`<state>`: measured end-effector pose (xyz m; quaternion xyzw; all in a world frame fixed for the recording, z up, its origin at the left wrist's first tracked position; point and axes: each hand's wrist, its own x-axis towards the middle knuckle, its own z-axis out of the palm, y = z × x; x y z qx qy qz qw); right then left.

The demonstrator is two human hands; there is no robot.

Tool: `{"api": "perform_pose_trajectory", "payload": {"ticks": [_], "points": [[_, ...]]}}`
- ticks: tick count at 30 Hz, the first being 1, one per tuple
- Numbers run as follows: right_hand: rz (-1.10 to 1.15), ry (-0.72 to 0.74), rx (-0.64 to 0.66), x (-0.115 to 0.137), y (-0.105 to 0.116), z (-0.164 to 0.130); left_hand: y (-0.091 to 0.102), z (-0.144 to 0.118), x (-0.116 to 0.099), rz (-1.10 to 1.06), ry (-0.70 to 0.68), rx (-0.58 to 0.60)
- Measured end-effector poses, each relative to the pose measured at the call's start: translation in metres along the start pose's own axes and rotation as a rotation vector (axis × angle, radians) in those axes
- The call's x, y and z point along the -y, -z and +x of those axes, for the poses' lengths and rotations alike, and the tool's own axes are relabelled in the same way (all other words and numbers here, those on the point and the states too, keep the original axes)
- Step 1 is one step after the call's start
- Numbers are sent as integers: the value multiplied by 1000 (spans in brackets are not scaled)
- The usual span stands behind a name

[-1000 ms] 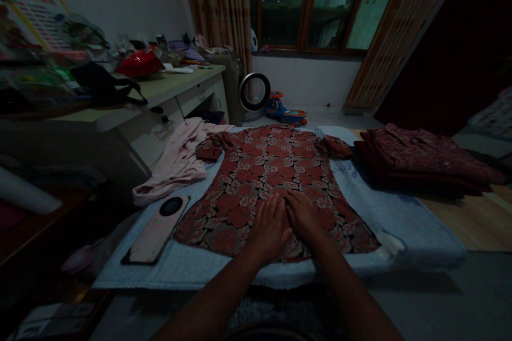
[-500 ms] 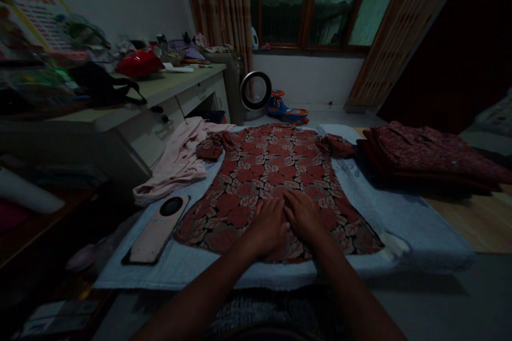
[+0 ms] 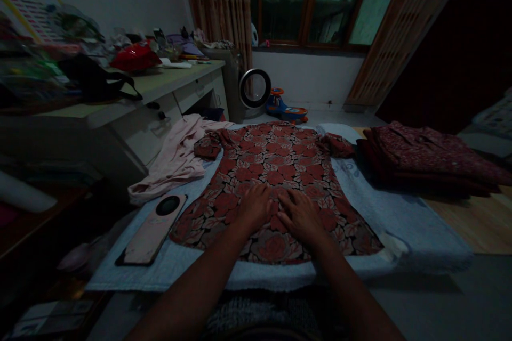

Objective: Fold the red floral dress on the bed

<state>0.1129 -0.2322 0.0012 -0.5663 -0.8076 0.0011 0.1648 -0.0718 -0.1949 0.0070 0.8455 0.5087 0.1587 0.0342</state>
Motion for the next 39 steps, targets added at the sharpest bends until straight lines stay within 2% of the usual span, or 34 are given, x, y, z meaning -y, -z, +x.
{"api": "perform_pose_trajectory", "payload": {"ticks": [6, 11, 16, 19, 22, 25, 28, 30, 33, 39], "points": [[6, -10, 9, 0, 0, 0, 4, -2, 13, 22, 75, -29], [0, -25, 33, 0, -1, 1, 4, -1, 32, 109, 240, -31], [-7, -39, 48, 0, 1, 1, 12, -2, 46, 192, 437, -36], [5, -42, 59, 0, 2, 1, 16, -3, 55, 229, 492, -65], [12, -48, 72, 0, 2, 1, 16, -2, 60, 209, 457, -148], [8, -48, 69, 0, 2, 1, 12, 0, 54, 102, 285, -223], [11, -32, 51, 0, 1, 1, 6, 1, 39, -15, 80, -190], [17, -24, 43, -1, 0, 1, 3, 0, 32, -49, 21, -132], [19, -25, 49, -1, -1, 1, 1, -1, 30, -35, 40, -50], [16, -38, 47, 0, 2, 1, 7, -2, 42, 92, 249, -10]]}}
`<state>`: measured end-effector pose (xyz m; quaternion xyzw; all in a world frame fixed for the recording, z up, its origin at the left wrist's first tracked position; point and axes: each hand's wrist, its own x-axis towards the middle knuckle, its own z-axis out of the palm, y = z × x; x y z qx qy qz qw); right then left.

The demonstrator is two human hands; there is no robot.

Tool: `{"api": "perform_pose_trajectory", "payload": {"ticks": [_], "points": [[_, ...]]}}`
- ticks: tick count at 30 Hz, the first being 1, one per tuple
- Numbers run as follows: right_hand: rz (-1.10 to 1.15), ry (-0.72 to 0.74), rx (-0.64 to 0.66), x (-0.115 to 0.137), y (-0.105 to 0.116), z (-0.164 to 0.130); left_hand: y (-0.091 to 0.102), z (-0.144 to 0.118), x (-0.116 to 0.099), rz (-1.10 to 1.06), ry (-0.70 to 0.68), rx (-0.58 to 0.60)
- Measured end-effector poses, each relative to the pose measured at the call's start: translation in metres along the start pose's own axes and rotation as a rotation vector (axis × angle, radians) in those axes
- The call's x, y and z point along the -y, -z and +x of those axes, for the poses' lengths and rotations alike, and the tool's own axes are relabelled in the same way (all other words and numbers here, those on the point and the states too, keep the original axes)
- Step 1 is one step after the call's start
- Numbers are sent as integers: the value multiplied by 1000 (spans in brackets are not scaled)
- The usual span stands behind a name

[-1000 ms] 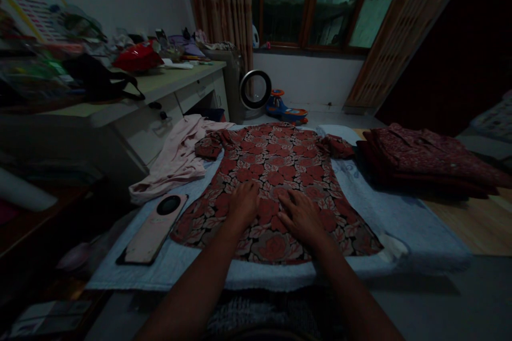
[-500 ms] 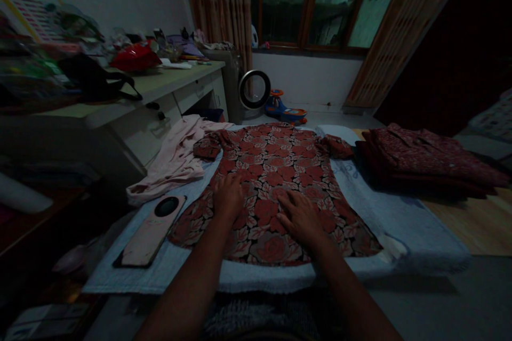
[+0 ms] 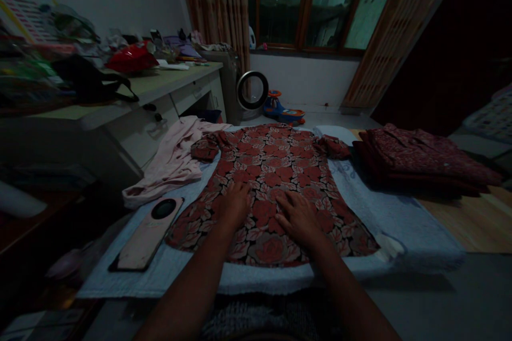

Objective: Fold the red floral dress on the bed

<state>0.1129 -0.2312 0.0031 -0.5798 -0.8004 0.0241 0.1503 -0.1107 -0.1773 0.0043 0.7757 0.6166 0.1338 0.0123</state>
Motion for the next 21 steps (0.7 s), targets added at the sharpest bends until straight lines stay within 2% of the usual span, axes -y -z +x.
{"api": "perform_pose_trajectory", "payload": {"ticks": [4, 9, 12, 17, 21], "points": [[-2, 8, -2, 0, 0, 0, 5, -1, 5, 112, 180, -21], [-11, -3, 8, -1, 0, -1, 11, 0, 12, 184, 267, -38], [-7, 3, 6, 0, 1, -1, 15, -2, 7, 162, 213, -40], [7, 5, -6, 1, 2, 0, 14, -20, -17, 60, 3, -18], [-2, 1, 10, 0, 0, 0, 8, -36, -19, 59, -49, 8]]}}
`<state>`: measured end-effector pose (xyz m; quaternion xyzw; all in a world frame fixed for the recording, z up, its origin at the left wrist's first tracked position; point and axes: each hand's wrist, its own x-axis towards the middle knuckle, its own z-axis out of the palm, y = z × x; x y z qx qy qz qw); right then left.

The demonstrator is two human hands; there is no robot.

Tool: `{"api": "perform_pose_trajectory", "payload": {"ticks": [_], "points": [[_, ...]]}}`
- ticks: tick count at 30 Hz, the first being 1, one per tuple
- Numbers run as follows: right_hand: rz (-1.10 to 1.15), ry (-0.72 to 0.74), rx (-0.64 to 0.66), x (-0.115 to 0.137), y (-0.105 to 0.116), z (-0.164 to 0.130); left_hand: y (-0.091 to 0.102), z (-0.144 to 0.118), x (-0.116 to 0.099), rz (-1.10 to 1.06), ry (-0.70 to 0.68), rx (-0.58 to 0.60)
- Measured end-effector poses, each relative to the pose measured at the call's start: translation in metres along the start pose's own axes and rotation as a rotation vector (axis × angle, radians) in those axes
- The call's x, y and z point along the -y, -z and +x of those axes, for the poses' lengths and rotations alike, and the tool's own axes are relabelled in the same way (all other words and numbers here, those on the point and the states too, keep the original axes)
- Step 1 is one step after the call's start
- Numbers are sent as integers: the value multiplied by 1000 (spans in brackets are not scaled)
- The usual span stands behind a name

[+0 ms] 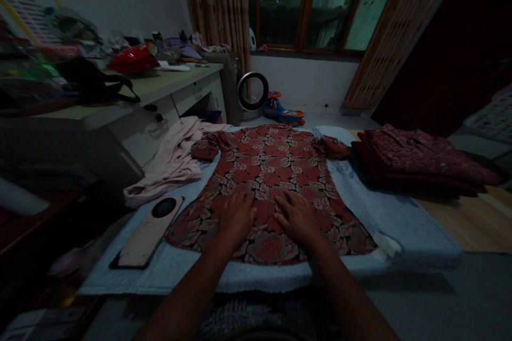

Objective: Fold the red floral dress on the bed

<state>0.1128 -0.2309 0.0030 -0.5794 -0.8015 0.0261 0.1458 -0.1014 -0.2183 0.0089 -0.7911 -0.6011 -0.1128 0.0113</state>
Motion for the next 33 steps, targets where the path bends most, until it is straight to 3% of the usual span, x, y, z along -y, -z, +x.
{"api": "perform_pose_trajectory", "payload": {"ticks": [15, 19, 24, 29, 33], "points": [[25, 1, 14, -1, 1, 0, 18, -21, 60, 224, 143, 29], [34, 5, 10, 0, 2, 0, 24, -21, 59, 242, 159, 5], [29, 2, -1, 1, 3, 0, 15, -25, 44, 90, 9, -81], [34, -2, -1, 2, 4, -1, 2, -33, 42, -8, -24, -42], [39, -7, -4, 1, 4, -1, 7, -39, 51, 30, 15, -9]]}}
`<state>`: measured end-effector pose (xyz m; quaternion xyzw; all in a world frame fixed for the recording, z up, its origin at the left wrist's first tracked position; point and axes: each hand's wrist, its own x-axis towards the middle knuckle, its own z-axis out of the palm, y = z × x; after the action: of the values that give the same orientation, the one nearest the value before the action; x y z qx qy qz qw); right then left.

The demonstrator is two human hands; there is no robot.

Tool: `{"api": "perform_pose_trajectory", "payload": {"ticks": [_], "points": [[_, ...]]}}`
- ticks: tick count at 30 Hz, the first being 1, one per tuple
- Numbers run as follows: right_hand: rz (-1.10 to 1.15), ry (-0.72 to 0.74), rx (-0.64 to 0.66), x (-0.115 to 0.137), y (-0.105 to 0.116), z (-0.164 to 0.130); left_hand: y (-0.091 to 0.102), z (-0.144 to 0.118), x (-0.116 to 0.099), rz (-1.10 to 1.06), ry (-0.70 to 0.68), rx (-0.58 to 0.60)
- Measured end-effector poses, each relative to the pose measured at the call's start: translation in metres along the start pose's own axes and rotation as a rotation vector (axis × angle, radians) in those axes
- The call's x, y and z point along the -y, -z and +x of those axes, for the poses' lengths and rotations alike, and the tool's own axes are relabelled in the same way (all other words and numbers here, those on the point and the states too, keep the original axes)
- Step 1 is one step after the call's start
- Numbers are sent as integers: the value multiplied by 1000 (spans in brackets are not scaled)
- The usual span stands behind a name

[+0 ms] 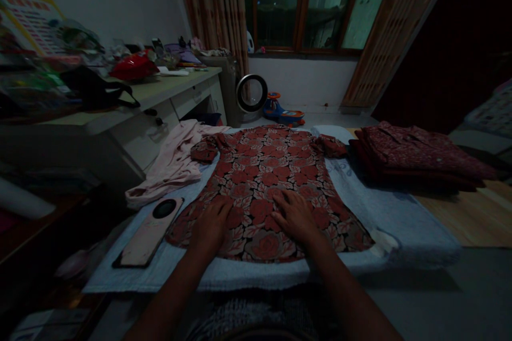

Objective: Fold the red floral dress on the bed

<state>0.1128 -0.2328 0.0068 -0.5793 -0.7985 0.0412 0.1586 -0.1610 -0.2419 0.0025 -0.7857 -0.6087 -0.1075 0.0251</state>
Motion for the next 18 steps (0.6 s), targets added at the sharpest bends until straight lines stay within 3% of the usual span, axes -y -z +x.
{"api": "perform_pose_trajectory", "payload": {"ticks": [13, 18], "points": [[4, -7, 10, -1, -2, 1, 12, -8, 41, 175, 124, 48], [5, 0, 5, 0, 0, 0, 25, -5, 47, 232, 141, 100]]}}
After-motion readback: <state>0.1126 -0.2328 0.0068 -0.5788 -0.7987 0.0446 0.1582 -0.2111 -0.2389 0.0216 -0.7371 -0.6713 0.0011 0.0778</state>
